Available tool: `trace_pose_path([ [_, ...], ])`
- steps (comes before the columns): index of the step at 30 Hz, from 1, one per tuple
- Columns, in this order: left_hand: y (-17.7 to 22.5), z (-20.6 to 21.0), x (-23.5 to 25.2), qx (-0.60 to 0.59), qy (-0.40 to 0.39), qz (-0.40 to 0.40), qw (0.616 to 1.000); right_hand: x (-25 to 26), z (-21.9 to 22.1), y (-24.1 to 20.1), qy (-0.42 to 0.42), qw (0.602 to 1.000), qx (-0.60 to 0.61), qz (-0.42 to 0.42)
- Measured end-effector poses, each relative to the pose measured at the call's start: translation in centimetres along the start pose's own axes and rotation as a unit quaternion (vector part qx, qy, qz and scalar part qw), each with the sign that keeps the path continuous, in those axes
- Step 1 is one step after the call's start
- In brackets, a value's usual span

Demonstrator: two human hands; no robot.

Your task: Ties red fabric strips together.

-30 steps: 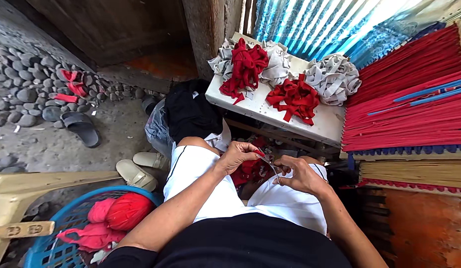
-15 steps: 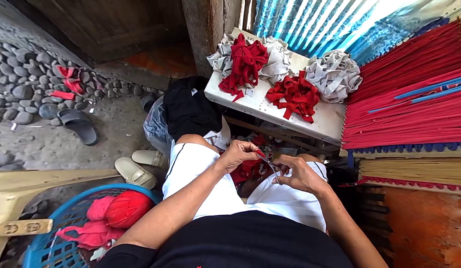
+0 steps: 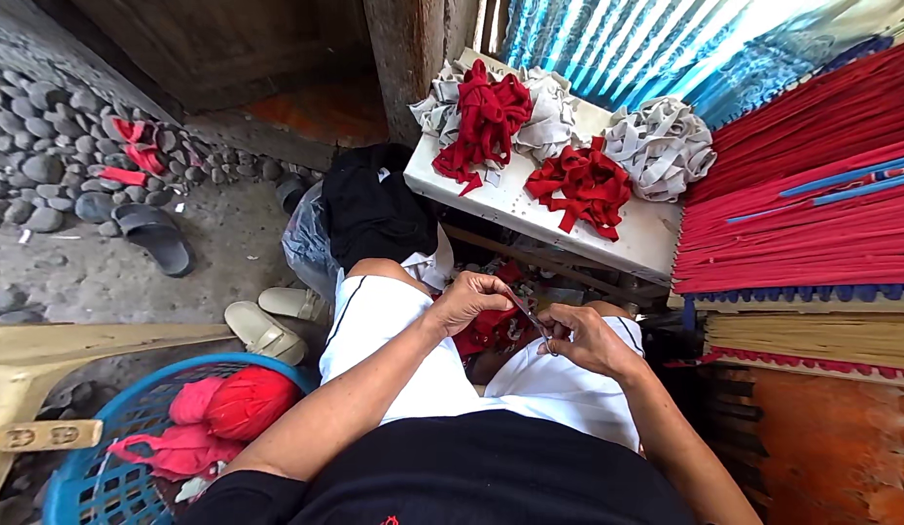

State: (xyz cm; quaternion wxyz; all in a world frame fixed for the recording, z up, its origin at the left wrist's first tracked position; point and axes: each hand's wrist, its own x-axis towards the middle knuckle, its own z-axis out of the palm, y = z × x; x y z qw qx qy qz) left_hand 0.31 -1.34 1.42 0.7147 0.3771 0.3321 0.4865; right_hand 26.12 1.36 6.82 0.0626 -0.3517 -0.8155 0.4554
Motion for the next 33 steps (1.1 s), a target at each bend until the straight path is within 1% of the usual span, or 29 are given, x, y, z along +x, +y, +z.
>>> trace_pose_path([
  [8, 0.13, 0.07, -0.18, -0.012, 0.01, -0.005, 1.0, 0.14, 0.52, 0.14, 0.003, 1.0, 0.006, -0.026],
  [15, 0.26, 0.04, -0.24, -0.025, 0.004, -0.01, 1.0, 0.13, 0.31, 0.29, 0.002, 1.0, 0.007, -0.028],
  [22, 0.61, 0.3, -0.41, -0.035, 0.012, -0.029, 0.999, 0.1, 0.27, 0.2, 0.009, 0.999, -0.019, -0.025],
  [27, 0.65, 0.27, -0.52, -0.03, 0.013, -0.024, 0.999, 0.07, 0.35, 0.21, 0.005, 1.0, -0.018, -0.02],
  [33, 0.85, 0.11, -0.72, 0.008, 0.015, -0.013, 1.0, -0.17, 0.34, 0.5, 0.004, 1.0, -0.02, -0.009],
])
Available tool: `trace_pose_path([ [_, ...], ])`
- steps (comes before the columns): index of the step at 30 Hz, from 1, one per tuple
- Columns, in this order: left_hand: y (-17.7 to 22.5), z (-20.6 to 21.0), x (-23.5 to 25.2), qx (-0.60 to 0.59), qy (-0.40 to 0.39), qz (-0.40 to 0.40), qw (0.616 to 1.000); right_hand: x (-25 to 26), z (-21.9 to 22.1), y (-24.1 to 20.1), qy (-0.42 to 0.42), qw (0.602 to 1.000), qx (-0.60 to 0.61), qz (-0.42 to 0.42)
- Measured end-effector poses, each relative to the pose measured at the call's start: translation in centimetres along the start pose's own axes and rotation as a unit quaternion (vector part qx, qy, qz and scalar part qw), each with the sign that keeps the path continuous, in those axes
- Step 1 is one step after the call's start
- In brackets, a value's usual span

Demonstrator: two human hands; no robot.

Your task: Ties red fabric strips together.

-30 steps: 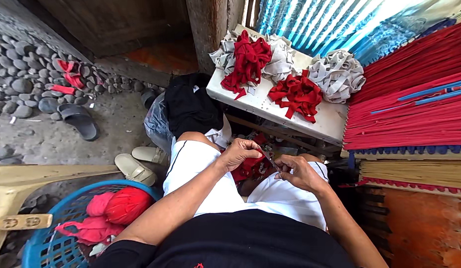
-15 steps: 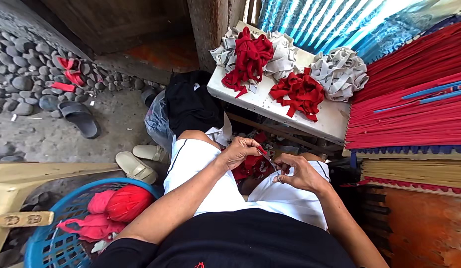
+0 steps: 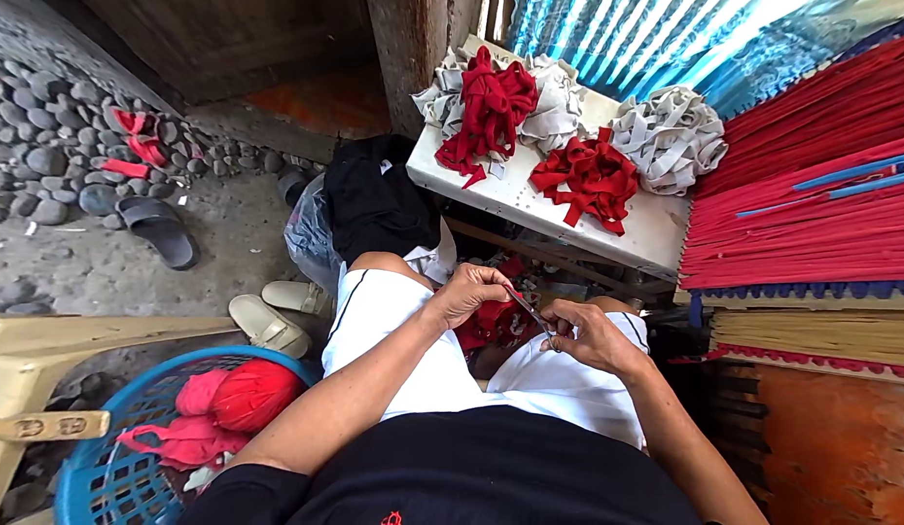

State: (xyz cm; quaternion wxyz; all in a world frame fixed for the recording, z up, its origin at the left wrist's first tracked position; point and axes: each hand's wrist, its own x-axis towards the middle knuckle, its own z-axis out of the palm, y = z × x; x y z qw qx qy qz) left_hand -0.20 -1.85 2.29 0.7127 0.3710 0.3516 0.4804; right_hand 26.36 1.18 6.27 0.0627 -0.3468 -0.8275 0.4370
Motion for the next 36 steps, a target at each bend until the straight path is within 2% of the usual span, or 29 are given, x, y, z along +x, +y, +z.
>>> trace_pose_path([
  [6, -0.25, -0.17, 0.09, -0.01, 0.007, -0.003, 1.0, 0.46, 0.75, 0.04, 0.012, 1.0, -0.018, -0.005],
  [11, -0.23, -0.21, 0.07, -0.026, -0.004, -0.012, 1.0, 0.55, 0.67, 0.06, 0.018, 1.0, 0.019, 0.003],
  [28, -0.19, -0.02, -0.06, 0.046, -0.003, 0.001, 0.999, 0.41, 0.68, 0.25, 0.003, 1.0, 0.026, 0.003],
  [36, -0.32, 0.12, -0.09, 0.006, -0.003, -0.009, 1.0, 0.24, 0.83, 0.7, 0.002, 0.999, 0.041, 0.002],
])
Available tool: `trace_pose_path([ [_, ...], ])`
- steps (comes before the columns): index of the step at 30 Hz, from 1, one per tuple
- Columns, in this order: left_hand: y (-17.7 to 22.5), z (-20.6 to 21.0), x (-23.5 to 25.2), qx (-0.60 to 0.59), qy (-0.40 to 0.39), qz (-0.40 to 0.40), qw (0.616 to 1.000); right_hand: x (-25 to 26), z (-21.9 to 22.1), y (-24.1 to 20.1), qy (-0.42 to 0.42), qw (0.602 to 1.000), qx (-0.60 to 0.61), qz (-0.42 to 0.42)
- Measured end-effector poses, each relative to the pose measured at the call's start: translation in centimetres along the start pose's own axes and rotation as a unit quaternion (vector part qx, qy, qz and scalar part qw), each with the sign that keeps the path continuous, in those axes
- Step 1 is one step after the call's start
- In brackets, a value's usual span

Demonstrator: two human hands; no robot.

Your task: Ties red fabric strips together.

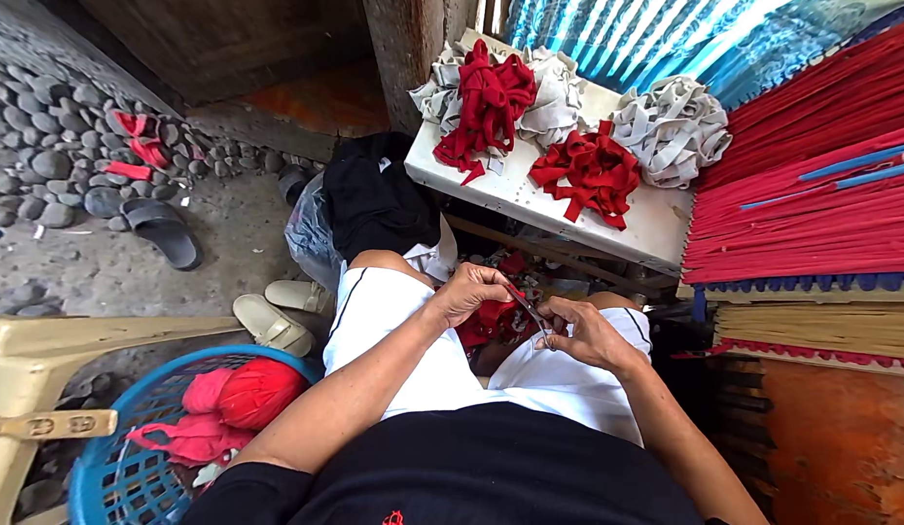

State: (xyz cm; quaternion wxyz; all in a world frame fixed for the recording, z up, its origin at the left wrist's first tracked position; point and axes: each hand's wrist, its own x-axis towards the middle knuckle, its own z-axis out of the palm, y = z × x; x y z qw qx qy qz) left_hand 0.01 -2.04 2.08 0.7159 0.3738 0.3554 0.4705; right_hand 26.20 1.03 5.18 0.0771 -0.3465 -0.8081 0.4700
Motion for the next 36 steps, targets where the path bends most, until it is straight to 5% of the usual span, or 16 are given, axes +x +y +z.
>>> trace_pose_path([
  [36, 0.3, -0.1, 0.2, 0.01, 0.009, -0.013, 1.0, 0.5, 0.9, 0.7, 0.008, 1.0, 0.017, -0.013],
])
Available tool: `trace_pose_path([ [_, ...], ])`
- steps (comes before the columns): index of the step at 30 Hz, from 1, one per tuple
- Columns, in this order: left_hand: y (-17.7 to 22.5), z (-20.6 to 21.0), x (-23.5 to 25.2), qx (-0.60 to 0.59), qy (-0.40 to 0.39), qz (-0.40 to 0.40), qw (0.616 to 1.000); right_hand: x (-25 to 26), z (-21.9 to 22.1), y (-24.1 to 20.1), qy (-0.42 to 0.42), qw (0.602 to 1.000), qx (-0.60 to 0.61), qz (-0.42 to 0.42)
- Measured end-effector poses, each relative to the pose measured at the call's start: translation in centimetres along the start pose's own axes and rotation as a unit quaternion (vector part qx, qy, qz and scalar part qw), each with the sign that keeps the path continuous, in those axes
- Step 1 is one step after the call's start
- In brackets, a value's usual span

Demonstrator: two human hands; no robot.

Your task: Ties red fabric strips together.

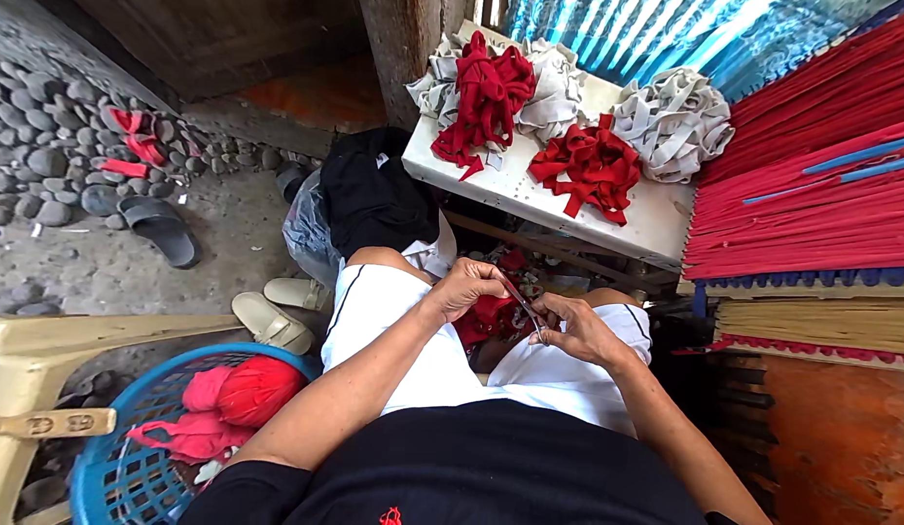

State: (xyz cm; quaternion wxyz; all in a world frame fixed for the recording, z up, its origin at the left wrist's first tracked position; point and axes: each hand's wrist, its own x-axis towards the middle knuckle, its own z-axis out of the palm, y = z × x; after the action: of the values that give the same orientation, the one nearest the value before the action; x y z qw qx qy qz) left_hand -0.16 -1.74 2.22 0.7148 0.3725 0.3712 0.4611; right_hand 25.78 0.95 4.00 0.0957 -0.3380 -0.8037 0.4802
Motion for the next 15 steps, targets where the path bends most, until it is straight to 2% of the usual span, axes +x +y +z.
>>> trace_pose_path([
  [10, 0.07, 0.19, -0.48, 0.05, -0.006, 0.017, 0.999, 0.43, 0.41, -0.48, 0.01, 1.0, -0.008, 0.006],
  [15, -0.69, -0.4, 0.42, 0.024, -0.003, 0.009, 1.0, 0.15, 0.32, 0.15, 0.003, 1.0, -0.004, -0.002],
])
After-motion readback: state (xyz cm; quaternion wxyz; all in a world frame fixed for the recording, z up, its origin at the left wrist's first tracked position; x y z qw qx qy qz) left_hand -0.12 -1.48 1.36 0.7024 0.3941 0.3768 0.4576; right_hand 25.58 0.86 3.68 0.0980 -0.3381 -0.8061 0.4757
